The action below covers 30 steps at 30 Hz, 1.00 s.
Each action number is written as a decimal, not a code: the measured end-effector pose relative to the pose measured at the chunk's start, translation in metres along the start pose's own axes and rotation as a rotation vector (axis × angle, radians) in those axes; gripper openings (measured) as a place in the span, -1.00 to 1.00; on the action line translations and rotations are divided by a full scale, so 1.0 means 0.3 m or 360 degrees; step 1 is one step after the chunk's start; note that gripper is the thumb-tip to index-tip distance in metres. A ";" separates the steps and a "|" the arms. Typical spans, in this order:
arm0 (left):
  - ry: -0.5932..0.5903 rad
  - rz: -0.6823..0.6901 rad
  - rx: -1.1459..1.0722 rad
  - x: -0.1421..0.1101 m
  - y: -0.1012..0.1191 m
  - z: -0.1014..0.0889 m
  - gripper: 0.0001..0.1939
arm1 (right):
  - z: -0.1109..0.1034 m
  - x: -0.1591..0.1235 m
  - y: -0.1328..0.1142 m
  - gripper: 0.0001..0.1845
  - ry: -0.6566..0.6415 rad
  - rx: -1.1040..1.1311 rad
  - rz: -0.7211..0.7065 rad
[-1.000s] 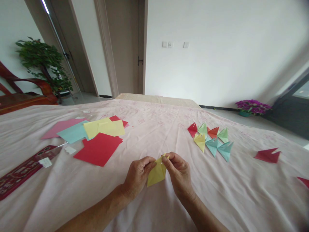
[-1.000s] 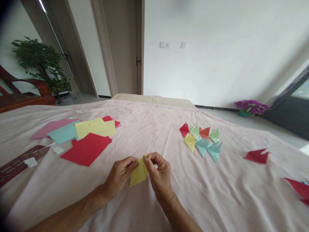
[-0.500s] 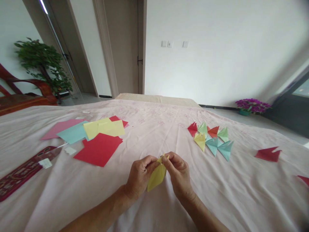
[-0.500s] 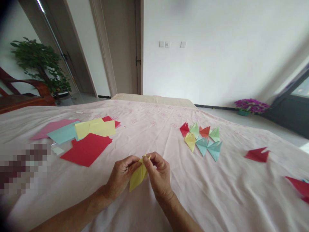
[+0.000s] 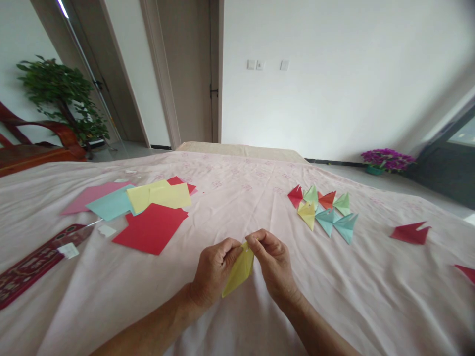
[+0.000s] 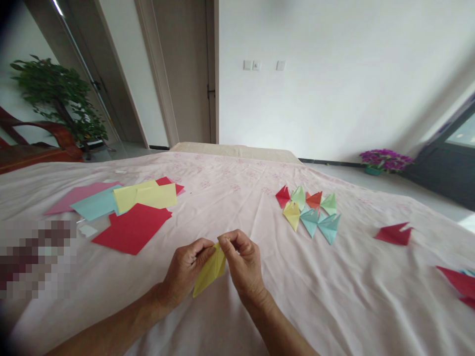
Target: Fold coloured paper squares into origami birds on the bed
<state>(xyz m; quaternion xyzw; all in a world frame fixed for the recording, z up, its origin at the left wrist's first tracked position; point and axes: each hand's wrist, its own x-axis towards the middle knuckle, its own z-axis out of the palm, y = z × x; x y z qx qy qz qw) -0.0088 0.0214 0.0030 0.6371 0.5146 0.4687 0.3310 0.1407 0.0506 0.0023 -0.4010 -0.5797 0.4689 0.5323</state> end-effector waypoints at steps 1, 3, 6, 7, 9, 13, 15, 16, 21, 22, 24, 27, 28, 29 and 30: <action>0.0056 -0.0036 -0.0039 0.000 0.000 0.000 -0.68 | 0.001 -0.001 -0.003 -0.77 -0.0032 0.0024 0.0010; 0.0183 -0.0081 -0.0114 0.002 0.002 -0.003 -0.69 | 0.006 -0.006 -0.010 -0.73 -0.0068 0.0036 -0.0013; 0.0342 -0.0108 -0.0207 0.008 0.007 -0.011 -0.71 | 0.021 -0.021 -0.016 -0.61 -0.0017 -0.0050 -0.0131; 0.0377 -0.0117 -0.0233 0.010 0.008 -0.013 -0.71 | 0.028 -0.027 -0.017 -0.57 0.0001 -0.0085 -0.0154; 0.0423 -0.0120 -0.0275 0.014 0.008 -0.014 -0.73 | 0.042 -0.036 -0.019 -0.46 -0.0011 -0.0141 -0.0148; 0.0472 -0.0096 -0.0303 0.018 0.001 -0.011 -0.76 | 0.059 -0.049 -0.030 -0.50 -0.0115 -0.0204 -0.0074; 0.0477 -0.0111 -0.0344 0.018 -0.003 -0.010 -0.77 | 0.059 -0.053 -0.035 -0.61 -0.0119 -0.0204 -0.0090; 0.0475 -0.0124 -0.0368 0.018 -0.005 -0.010 -0.77 | 0.059 -0.055 -0.036 -0.66 -0.0111 -0.0197 -0.0109; 0.0448 -0.0189 -0.0465 0.014 0.000 -0.007 -0.75 | 0.054 -0.055 -0.023 -0.75 -0.0029 -0.0182 -0.0116; 0.0438 -0.0195 -0.0494 0.014 0.000 -0.006 -0.75 | 0.054 -0.054 -0.018 -0.77 -0.0020 -0.0179 -0.0106; 0.0399 -0.0201 -0.0566 0.013 -0.002 -0.005 -0.75 | 0.053 -0.051 -0.008 -0.80 -0.0009 -0.0177 -0.0095; 0.0316 -0.0208 -0.0646 0.012 -0.012 -0.006 -0.73 | 0.052 -0.050 0.000 -0.83 0.0055 -0.0209 -0.0112; 0.0292 -0.0212 -0.0653 0.012 -0.014 -0.007 -0.73 | 0.052 -0.049 0.000 -0.83 0.0075 -0.0227 -0.0120; 0.0272 -0.0218 -0.0654 0.012 -0.016 -0.009 -0.73 | 0.051 -0.049 -0.002 -0.83 0.0083 -0.0241 -0.0126; 0.0254 -0.0224 -0.0651 0.012 -0.016 -0.010 -0.73 | 0.050 -0.049 -0.006 -0.83 0.0084 -0.0253 -0.0135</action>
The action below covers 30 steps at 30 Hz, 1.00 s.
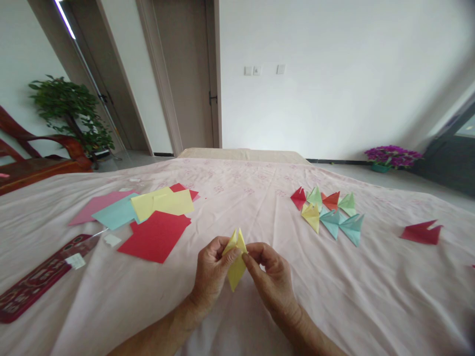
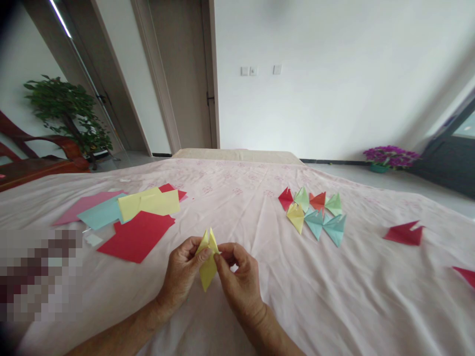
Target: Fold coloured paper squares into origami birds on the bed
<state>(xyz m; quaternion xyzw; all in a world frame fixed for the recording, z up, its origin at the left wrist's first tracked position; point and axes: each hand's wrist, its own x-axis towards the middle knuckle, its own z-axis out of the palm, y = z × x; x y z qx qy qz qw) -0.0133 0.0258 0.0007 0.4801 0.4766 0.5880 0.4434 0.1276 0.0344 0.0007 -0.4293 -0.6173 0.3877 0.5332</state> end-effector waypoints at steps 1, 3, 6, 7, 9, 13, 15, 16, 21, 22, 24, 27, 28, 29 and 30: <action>-0.0013 -0.0007 0.0006 0.000 0.002 -0.001 -0.73 | -0.002 0.001 -0.006 -0.83 -0.0007 -0.0012 -0.0014; -0.0038 -0.0016 0.0016 -0.002 0.006 0.000 -0.72 | -0.009 0.006 -0.021 -0.82 -0.0017 -0.0048 -0.0061; -0.0057 -0.0051 0.0030 -0.006 0.013 0.008 -0.70 | -0.022 0.017 -0.042 -0.83 0.0002 -0.0094 -0.0164; -0.0057 -0.0067 0.0034 -0.008 0.014 0.011 -0.70 | -0.026 0.020 -0.047 -0.83 0.0009 -0.0101 -0.0185; -0.0057 -0.0095 0.0045 -0.012 0.015 0.018 -0.70 | -0.031 0.025 -0.052 -0.84 0.0014 -0.0111 -0.0205; -0.0062 -0.0101 0.0086 -0.020 0.013 0.028 -0.67 | -0.030 0.031 -0.057 -0.85 0.0012 -0.0123 -0.0245; -0.0063 -0.0094 0.0127 -0.024 0.012 0.030 -0.67 | -0.027 0.033 -0.060 -0.85 0.0017 -0.0117 -0.0267; -0.0061 -0.0089 0.0150 -0.026 0.012 0.030 -0.66 | -0.026 0.033 -0.062 -0.85 0.0021 -0.0112 -0.0276; -0.0036 -0.0050 0.0227 -0.028 0.017 0.035 -0.65 | -0.021 0.032 -0.070 -0.86 0.0066 -0.0121 -0.0312; -0.0031 -0.0047 0.0228 -0.027 0.019 0.037 -0.65 | -0.021 0.030 -0.070 -0.86 0.0074 -0.0127 -0.0316; -0.0024 -0.0041 0.0223 -0.027 0.021 0.040 -0.66 | -0.020 0.028 -0.069 -0.86 0.0077 -0.0139 -0.0323; -0.0011 -0.0031 0.0227 -0.027 0.023 0.042 -0.66 | -0.019 0.024 -0.067 -0.86 0.0085 -0.0160 -0.0332; -0.0007 -0.0031 0.0228 -0.028 0.022 0.042 -0.66 | -0.018 0.024 -0.067 -0.86 0.0092 -0.0163 -0.0336; -0.0007 -0.0034 0.0226 -0.028 0.021 0.042 -0.66 | -0.018 0.024 -0.068 -0.86 0.0101 -0.0164 -0.0342; -0.0008 -0.0038 0.0222 -0.028 0.020 0.041 -0.65 | -0.017 0.025 -0.070 -0.85 0.0109 -0.0163 -0.0351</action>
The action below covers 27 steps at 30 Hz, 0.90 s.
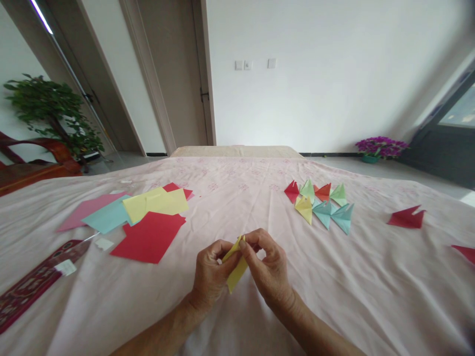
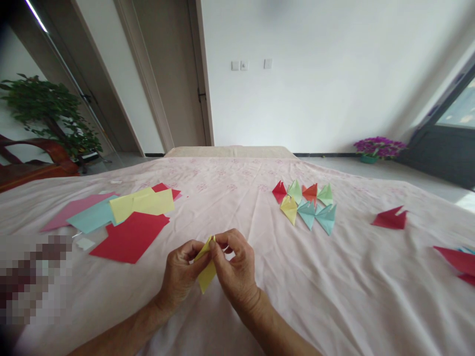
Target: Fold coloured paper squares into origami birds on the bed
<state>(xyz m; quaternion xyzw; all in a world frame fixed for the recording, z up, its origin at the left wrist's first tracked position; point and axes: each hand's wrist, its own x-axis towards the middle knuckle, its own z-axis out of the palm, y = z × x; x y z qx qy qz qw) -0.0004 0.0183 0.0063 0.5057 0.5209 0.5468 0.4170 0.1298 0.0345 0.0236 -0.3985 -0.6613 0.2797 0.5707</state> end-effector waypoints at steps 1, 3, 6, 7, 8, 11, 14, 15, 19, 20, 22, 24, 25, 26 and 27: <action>-0.0007 -0.0003 -0.0006 0.000 -0.002 -0.001 -0.65 | 0.000 0.001 -0.002 -0.85 0.0007 0.0000 -0.0009; -0.0025 0.0000 -0.0007 0.000 -0.003 -0.002 -0.65 | -0.003 0.004 -0.006 -0.83 0.0013 0.0001 -0.0017; -0.0038 0.0007 0.0018 0.001 0.001 0.000 -0.65 | -0.010 0.005 -0.007 -0.80 0.0002 0.0018 -0.0005; -0.0040 0.0009 0.0028 0.001 0.004 0.001 -0.65 | -0.012 0.004 -0.006 -0.79 -0.0006 0.0026 0.0010; -0.0043 0.0010 0.0031 0.001 0.005 0.001 -0.65 | -0.014 0.003 -0.004 -0.79 -0.0017 0.0032 0.0031; -0.0067 -0.0012 0.0002 0.001 0.003 0.001 -0.66 | -0.014 0.001 0.001 -0.79 -0.0041 0.0036 0.0106; -0.0101 -0.0059 -0.0032 0.001 -0.010 -0.002 -0.66 | -0.009 0.004 0.001 -0.79 -0.0031 0.0031 0.0119; -0.0115 -0.0067 -0.0039 0.001 -0.014 -0.002 -0.66 | -0.007 0.005 0.001 -0.78 -0.0021 0.0032 0.0123; -0.0192 -0.0092 -0.0066 -0.002 -0.016 -0.003 -0.66 | -0.008 0.010 0.014 -0.73 -0.0003 0.0124 0.0327; -0.0205 -0.0104 -0.0069 -0.002 -0.012 -0.003 -0.66 | -0.009 0.010 0.021 -0.71 -0.0013 0.0198 0.0403; -0.0212 -0.0120 -0.0069 0.000 -0.002 -0.005 -0.65 | -0.012 0.012 0.037 -0.69 -0.0056 0.0370 0.0503; -0.0204 -0.0135 -0.0065 0.005 0.006 -0.008 -0.63 | -0.015 0.013 0.052 -0.71 -0.0122 0.0494 0.0527; -0.0197 -0.0141 -0.0066 0.007 0.008 -0.010 -0.63 | -0.017 0.013 0.058 -0.73 -0.0164 0.0521 0.0520; -0.0189 -0.0146 -0.0069 0.010 0.007 -0.011 -0.63 | -0.018 0.013 0.063 -0.73 -0.0209 0.0528 0.0511; -0.0182 -0.0147 -0.0073 0.012 0.005 -0.013 -0.63 | -0.019 0.012 0.067 -0.72 -0.0255 0.0523 0.0508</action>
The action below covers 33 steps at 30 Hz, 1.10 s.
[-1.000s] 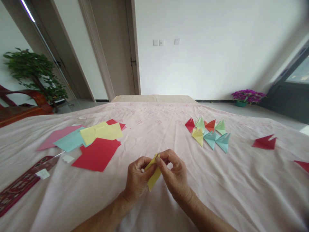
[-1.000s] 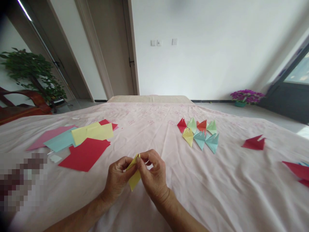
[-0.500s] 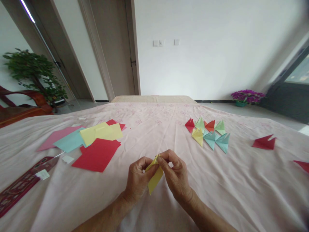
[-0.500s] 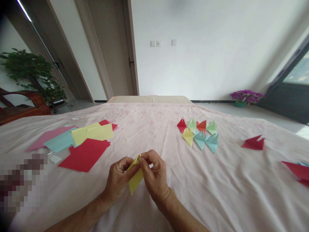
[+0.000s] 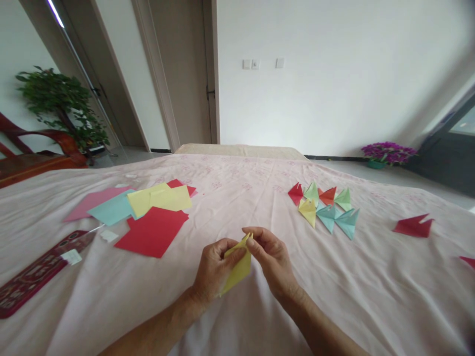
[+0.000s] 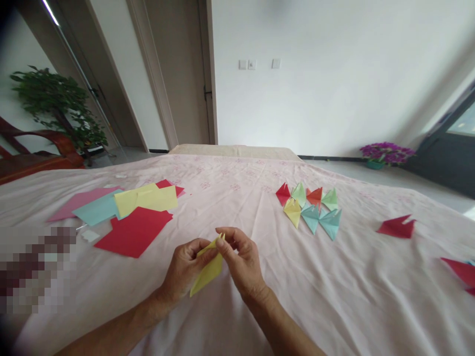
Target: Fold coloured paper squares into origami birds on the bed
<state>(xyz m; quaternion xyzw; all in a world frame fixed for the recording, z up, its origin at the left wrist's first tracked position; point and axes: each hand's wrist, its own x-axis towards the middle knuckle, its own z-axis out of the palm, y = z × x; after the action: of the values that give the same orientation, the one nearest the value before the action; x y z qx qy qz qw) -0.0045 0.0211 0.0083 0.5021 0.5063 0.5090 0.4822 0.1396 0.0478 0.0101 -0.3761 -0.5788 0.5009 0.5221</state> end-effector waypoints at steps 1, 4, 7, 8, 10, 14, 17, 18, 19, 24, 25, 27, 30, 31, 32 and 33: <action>0.0006 0.0008 0.0000 0.002 -0.003 -0.001 -0.63 | -0.002 0.000 0.003 -0.72 -0.0033 -0.0014 0.0007; 0.0020 0.0067 0.0017 0.005 -0.014 -0.004 -0.65 | -0.002 -0.001 0.009 -0.75 -0.0057 -0.0011 0.0021; 0.0027 0.0120 0.0052 0.007 -0.016 -0.005 -0.66 | 0.001 -0.002 0.008 -0.76 -0.0056 0.0081 0.0046; 0.0024 0.0127 0.0063 0.007 -0.015 -0.006 -0.66 | 0.003 -0.002 0.005 -0.77 -0.0066 0.0104 0.0063; 0.0010 0.0136 0.0069 0.007 -0.012 -0.007 -0.66 | 0.006 -0.001 -0.003 -0.79 -0.0089 0.0139 0.0093; -0.0008 0.0131 0.0027 0.005 -0.016 -0.007 -0.65 | 0.013 0.001 -0.018 -0.81 -0.0138 0.0256 0.0119; -0.0033 0.0103 0.0014 0.005 -0.022 -0.005 -0.63 | 0.016 0.002 -0.019 -0.81 -0.0115 0.0315 0.0158; -0.0038 0.0095 0.0012 0.006 -0.023 -0.004 -0.62 | 0.016 0.002 -0.018 -0.80 -0.0105 0.0329 0.0169; -0.0041 0.0090 0.0009 0.008 -0.023 -0.004 -0.62 | 0.016 0.002 -0.019 -0.80 -0.0100 0.0347 0.0175; -0.0109 0.0073 -0.0037 0.012 -0.022 -0.003 -0.59 | 0.013 0.007 -0.023 -0.82 -0.0163 0.0406 0.0192; -0.0133 0.0070 -0.0050 0.012 -0.022 -0.004 -0.59 | 0.011 0.009 -0.023 -0.83 -0.0179 0.0412 0.0193; -0.0172 0.0070 -0.0067 0.011 -0.021 -0.004 -0.59 | 0.004 0.014 -0.018 -0.83 -0.0211 0.0437 0.0186; -0.0208 0.0063 -0.0081 0.009 -0.017 -0.004 -0.59 | -0.010 0.021 -0.007 -0.83 -0.0316 0.0483 0.0175; -0.0209 0.0064 -0.0084 0.009 -0.016 -0.004 -0.60 | -0.016 0.023 -0.005 -0.84 -0.0359 0.0497 0.0175; -0.0204 0.0071 -0.0085 0.009 -0.014 -0.003 -0.60 | -0.021 0.025 -0.003 -0.85 -0.0395 0.0511 0.0176; -0.0191 0.0083 -0.0088 0.009 -0.013 -0.002 -0.61 | -0.025 0.026 -0.002 -0.85 -0.0421 0.0523 0.0179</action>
<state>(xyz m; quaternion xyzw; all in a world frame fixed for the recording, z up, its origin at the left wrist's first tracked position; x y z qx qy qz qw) -0.0054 0.0239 0.0046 0.5311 0.4490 0.5041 0.5120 0.1457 0.0566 0.0120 -0.2489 -0.5309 0.6618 0.4671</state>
